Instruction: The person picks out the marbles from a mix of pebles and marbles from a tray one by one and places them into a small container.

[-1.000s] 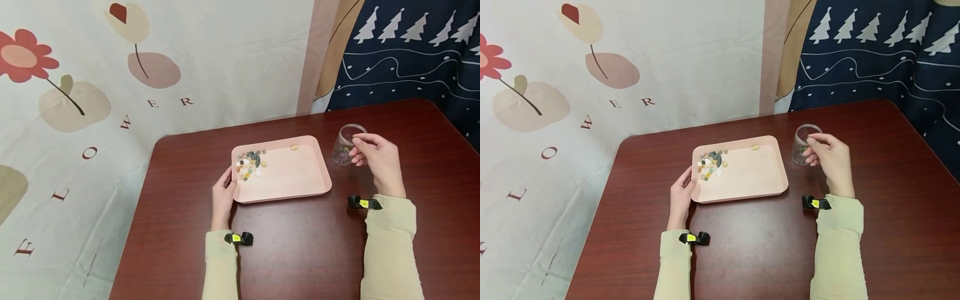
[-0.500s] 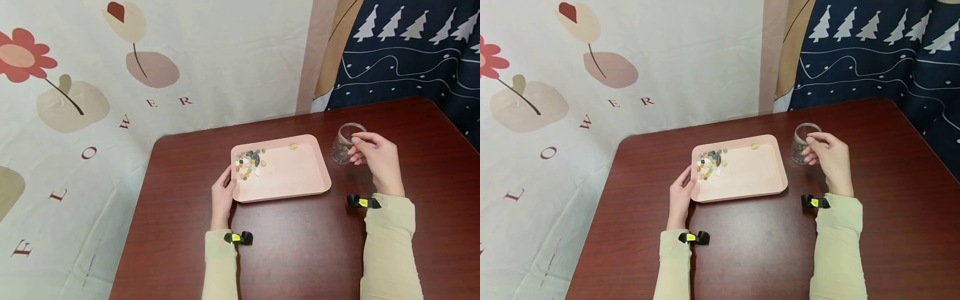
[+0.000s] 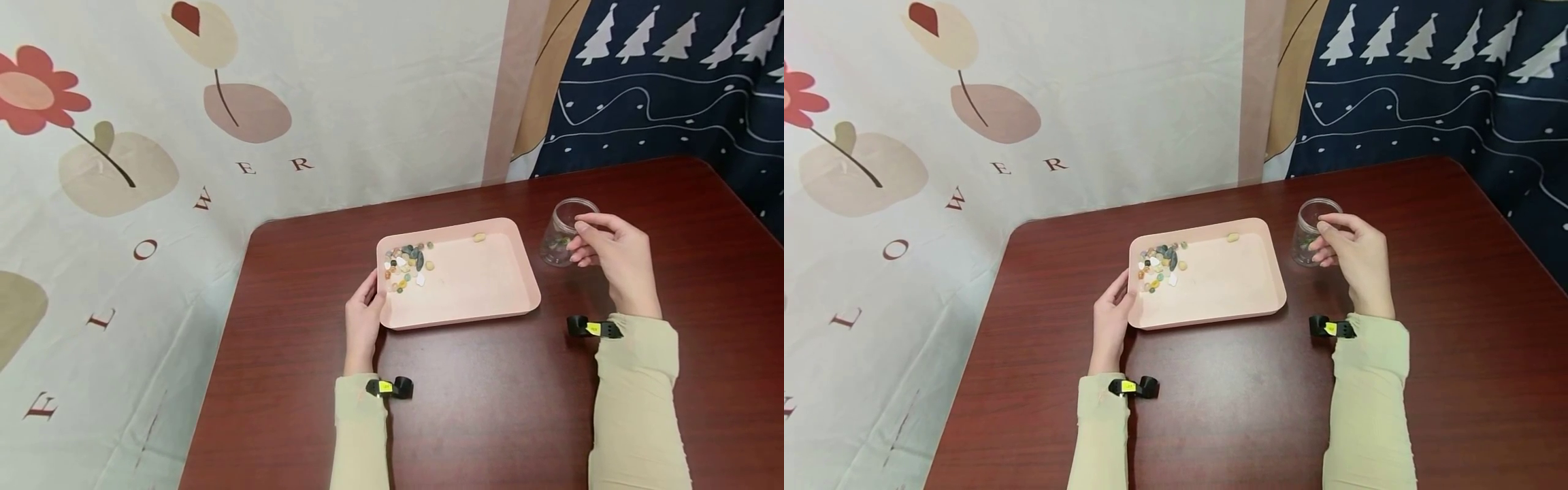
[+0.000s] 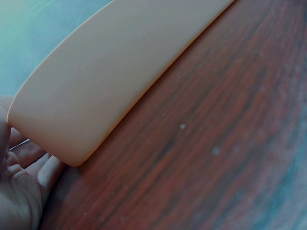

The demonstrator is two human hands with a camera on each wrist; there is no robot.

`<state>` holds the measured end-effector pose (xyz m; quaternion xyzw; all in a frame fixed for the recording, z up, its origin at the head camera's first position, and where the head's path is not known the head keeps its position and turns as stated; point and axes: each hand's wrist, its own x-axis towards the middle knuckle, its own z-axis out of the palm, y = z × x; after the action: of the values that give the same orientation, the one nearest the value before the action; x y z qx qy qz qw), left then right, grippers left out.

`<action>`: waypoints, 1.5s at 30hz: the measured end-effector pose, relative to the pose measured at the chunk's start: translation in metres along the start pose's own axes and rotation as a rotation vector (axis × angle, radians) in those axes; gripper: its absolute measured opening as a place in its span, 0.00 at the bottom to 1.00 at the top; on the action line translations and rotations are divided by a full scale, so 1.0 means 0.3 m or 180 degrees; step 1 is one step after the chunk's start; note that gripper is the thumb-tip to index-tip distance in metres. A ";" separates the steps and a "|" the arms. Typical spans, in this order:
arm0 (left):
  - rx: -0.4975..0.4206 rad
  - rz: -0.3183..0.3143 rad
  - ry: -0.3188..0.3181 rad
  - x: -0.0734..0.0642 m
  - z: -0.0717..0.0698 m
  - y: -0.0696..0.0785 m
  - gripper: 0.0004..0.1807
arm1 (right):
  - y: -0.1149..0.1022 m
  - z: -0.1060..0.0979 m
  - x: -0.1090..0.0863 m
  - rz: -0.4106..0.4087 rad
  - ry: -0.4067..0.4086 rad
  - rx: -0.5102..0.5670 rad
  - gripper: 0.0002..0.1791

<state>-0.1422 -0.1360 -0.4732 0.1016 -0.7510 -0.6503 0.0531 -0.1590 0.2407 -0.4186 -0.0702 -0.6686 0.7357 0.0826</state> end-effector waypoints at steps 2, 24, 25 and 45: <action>-0.0002 0.0010 -0.0001 0.000 0.000 0.001 0.22 | -0.001 0.000 0.001 -0.0006 -0.0004 0.0018 0.23; 0.0042 -0.0119 0.0042 0.003 0.000 0.001 0.23 | -0.014 0.014 -0.009 -0.0218 0.0038 0.0325 0.20; 0.0038 -0.0115 0.0039 0.003 -0.001 0.002 0.23 | -0.015 0.016 -0.010 -0.0231 0.0040 0.0345 0.20; -0.0085 0.0082 0.0067 0.041 -0.001 -0.092 0.21 | -0.031 0.048 -0.015 -0.0354 -0.0138 0.0263 0.17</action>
<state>-0.1517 -0.1427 -0.5010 0.0981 -0.7429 -0.6584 0.0707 -0.1575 0.2265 -0.4080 -0.0136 -0.6422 0.7583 0.1117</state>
